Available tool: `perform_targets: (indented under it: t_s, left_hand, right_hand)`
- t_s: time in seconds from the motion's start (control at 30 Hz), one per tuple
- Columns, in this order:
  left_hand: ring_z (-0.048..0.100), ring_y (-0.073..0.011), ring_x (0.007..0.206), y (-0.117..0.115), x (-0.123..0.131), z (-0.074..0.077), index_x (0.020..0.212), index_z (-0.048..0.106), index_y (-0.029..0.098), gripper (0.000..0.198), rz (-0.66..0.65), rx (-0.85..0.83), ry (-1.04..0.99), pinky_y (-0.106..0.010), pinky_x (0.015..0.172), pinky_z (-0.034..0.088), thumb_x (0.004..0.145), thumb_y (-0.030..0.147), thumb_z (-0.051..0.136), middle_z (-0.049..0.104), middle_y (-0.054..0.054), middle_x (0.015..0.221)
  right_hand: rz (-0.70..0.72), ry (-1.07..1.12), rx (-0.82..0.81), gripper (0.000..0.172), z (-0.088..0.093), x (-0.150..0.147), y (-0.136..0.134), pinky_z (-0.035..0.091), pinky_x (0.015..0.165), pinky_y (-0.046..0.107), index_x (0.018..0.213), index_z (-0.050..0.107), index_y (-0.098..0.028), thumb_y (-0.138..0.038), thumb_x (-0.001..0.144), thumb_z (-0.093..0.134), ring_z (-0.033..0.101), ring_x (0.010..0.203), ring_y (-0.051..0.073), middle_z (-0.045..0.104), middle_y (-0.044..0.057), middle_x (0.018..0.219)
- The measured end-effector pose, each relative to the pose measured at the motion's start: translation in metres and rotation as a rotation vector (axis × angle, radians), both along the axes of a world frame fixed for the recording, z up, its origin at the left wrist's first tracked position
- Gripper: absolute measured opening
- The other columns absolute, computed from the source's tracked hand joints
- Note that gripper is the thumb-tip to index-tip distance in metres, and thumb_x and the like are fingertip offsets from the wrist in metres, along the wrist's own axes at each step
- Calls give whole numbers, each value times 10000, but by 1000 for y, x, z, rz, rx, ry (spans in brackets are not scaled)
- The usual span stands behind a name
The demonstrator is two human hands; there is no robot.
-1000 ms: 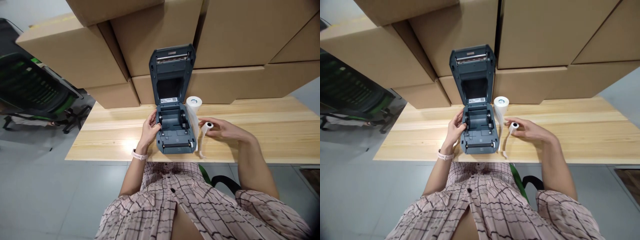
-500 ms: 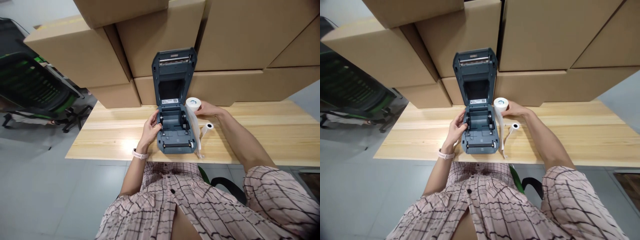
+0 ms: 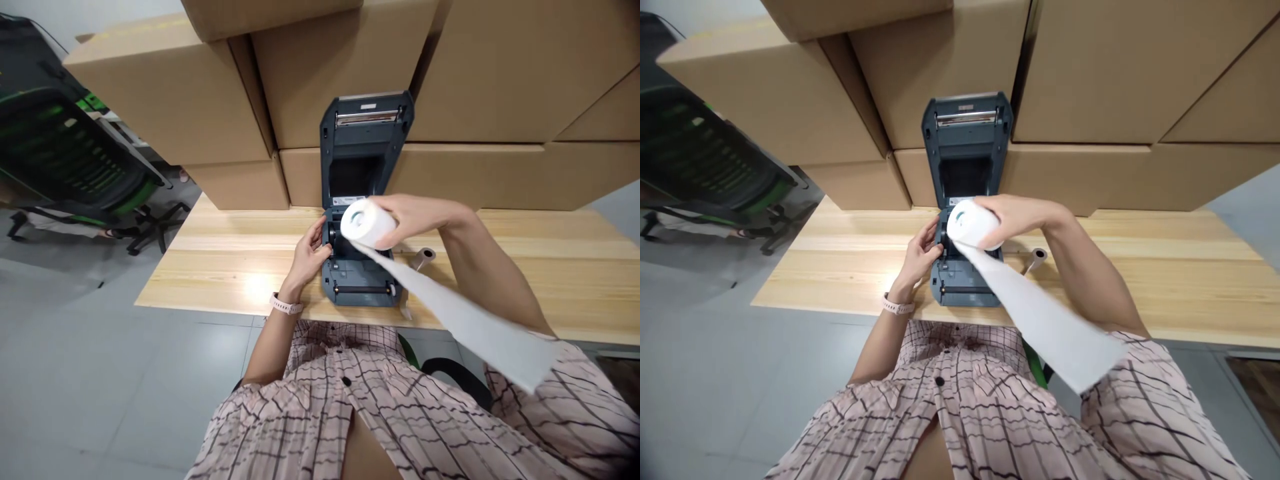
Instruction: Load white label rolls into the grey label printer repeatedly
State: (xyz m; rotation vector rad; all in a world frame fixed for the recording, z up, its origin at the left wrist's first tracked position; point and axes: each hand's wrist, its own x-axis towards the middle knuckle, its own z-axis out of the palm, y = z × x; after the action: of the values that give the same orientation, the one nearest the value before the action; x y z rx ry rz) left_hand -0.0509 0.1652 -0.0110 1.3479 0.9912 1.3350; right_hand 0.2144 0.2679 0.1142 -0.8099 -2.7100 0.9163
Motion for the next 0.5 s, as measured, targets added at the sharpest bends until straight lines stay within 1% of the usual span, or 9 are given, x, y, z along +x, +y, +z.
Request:
perform_targets:
  t_s: [0.03,0.07,0.13,0.2,0.3,0.4,0.5]
  left_hand:
    - [494,-342,1617,0,0,0,1636,484,197,817,-1,0,1,-561,1372,371,866,291,741,521,-179,1718]
    - [487,-346,1621,0,0,-1,1640,476,195,829,-3,-1,1,-565,1372,368,864,296,749,516,-183,1721]
    - [481,-348,1625,1,-1,-2,1647,466,205,838,-8,2,-5,-575,1374,358,867,303,756,509,-181,1726]
    - [479,-345,1626,1,-1,-4,1648,469,222,825,-15,9,-9,-584,1376,350,878,309,753,513,-170,1725]
    - [454,-341,1642,1,-1,-5,1653,473,246,800,-24,30,-6,-586,1385,331,900,311,737,499,-148,1739]
    - [400,-320,1676,-1,-2,-4,1685,428,285,801,-41,54,-2,-574,1408,286,933,309,703,425,-119,1790]
    - [355,-309,1698,-2,-2,-3,1719,367,291,823,-55,59,7,-564,1421,255,954,304,671,369,-106,1819]
  right_hand:
    - [25,-94,40,586,4,-10,-3,575,854,420,1190,742,-218,-565,755,925,727,964,303,798,78,1139]
    - [35,-186,81,593,7,-19,-5,554,826,413,1169,736,-215,-575,732,915,724,949,313,798,90,1113]
    - [44,-316,159,596,10,-31,-8,526,799,405,1172,722,-208,-594,741,864,725,962,331,792,118,1119]
    - [63,-340,204,599,10,-36,-8,517,785,398,1178,719,-210,-614,751,835,729,963,334,792,124,1115]
    - [97,-329,252,557,9,-35,-9,508,767,389,1134,723,-235,-621,747,830,732,944,330,798,101,1064]
    - [106,-364,271,516,9,-36,-12,501,766,390,1098,733,-253,-605,735,837,737,951,338,805,86,1049]
    - [101,-452,258,544,5,-43,-14,502,772,404,1104,742,-237,-647,752,809,741,962,358,811,112,1063]
